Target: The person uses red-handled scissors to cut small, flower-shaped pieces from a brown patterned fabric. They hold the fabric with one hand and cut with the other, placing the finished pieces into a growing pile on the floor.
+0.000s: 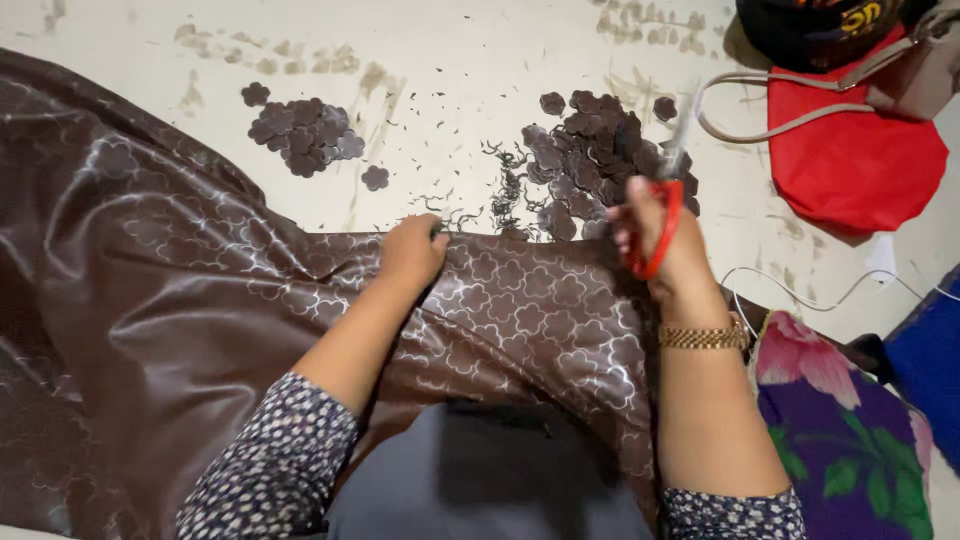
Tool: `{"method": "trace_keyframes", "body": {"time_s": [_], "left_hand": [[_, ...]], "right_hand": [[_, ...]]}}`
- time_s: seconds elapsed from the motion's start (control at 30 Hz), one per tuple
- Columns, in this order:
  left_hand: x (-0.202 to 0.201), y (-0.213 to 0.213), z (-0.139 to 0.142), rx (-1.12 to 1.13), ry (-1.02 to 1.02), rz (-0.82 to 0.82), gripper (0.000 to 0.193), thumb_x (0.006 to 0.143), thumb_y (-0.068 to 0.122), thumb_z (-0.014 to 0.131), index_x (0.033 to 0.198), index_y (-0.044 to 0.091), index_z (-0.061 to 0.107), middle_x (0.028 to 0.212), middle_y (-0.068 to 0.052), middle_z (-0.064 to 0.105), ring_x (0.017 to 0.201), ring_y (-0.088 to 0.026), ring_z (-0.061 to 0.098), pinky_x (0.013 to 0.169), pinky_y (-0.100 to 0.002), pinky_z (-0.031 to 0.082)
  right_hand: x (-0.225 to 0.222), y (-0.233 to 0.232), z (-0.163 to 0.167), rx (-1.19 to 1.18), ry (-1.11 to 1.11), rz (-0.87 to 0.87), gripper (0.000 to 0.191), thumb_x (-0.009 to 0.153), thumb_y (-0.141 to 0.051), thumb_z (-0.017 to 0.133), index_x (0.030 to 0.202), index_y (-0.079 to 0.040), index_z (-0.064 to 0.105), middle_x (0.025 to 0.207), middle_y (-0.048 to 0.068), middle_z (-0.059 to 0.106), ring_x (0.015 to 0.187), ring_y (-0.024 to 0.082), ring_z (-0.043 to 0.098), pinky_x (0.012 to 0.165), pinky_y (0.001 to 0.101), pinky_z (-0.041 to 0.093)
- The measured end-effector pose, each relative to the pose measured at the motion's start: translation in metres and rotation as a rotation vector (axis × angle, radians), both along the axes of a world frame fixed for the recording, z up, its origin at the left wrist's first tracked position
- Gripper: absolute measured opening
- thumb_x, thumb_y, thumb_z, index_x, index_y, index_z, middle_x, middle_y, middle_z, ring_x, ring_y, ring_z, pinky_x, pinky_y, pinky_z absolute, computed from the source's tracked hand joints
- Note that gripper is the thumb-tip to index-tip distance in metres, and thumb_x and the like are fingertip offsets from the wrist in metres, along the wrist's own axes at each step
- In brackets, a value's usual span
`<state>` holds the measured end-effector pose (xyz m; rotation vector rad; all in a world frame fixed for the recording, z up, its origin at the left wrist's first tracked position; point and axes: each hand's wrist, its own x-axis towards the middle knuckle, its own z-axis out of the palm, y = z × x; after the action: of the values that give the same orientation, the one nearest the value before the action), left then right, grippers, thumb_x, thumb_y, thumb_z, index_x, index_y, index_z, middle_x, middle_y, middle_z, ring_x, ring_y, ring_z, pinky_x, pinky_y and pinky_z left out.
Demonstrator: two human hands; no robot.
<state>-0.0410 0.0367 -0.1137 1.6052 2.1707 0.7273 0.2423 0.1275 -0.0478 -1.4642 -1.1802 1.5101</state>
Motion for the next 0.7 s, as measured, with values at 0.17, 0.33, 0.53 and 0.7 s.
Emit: {"method": "trace_keyframes", "body": {"time_s": [0.17, 0.33, 0.53, 0.7], "left_hand": [[0.02, 0.031, -0.009, -0.218, 0.093, -0.016, 0.029, 0.091, 0.029, 0.071, 0.105, 0.004, 0.068, 0.101, -0.021, 0.071, 0.099, -0.041, 0.066, 0.087, -0.051, 0.052], [0.022, 0.04, -0.01, -0.114, 0.14, 0.139, 0.028, 0.097, 0.029, 0.066, 0.11, 0.005, 0.064, 0.1, -0.019, 0.07, 0.1, -0.04, 0.066, 0.087, -0.053, 0.052], [-0.029, 0.031, -0.003, 0.123, 0.149, 0.48, 0.045, 0.084, 0.015, 0.071, 0.125, 0.002, 0.058, 0.125, -0.02, 0.057, 0.119, -0.04, 0.05, 0.096, -0.053, 0.043], [-0.059, 0.045, 0.008, -0.024, 0.088, 0.508, 0.045, 0.078, 0.018, 0.076, 0.118, 0.005, 0.061, 0.127, -0.021, 0.053, 0.121, -0.042, 0.045, 0.097, -0.052, 0.04]], "right_hand": [[0.003, -0.002, -0.037, -0.044, 0.384, -0.397, 0.031, 0.092, -0.037, 0.075, 0.099, -0.015, 0.054, 0.076, 0.003, 0.062, 0.058, 0.012, 0.054, 0.053, 0.0295, 0.048], [0.01, -0.001, -0.046, -0.03, 0.412, -0.382, 0.031, 0.094, -0.035, 0.075, 0.1, -0.014, 0.053, 0.078, 0.004, 0.061, 0.056, 0.012, 0.051, 0.052, 0.0283, 0.044], [0.004, 0.002, -0.046, -0.074, 0.321, -0.34, 0.029, 0.096, -0.034, 0.074, 0.102, -0.014, 0.054, 0.08, 0.004, 0.062, 0.057, 0.01, 0.051, 0.052, 0.027, 0.044], [-0.006, 0.004, -0.047, -0.024, 0.143, -0.251, 0.029, 0.097, -0.035, 0.072, 0.099, -0.01, 0.057, 0.079, 0.003, 0.063, 0.056, 0.01, 0.052, 0.05, 0.0267, 0.043]]}}
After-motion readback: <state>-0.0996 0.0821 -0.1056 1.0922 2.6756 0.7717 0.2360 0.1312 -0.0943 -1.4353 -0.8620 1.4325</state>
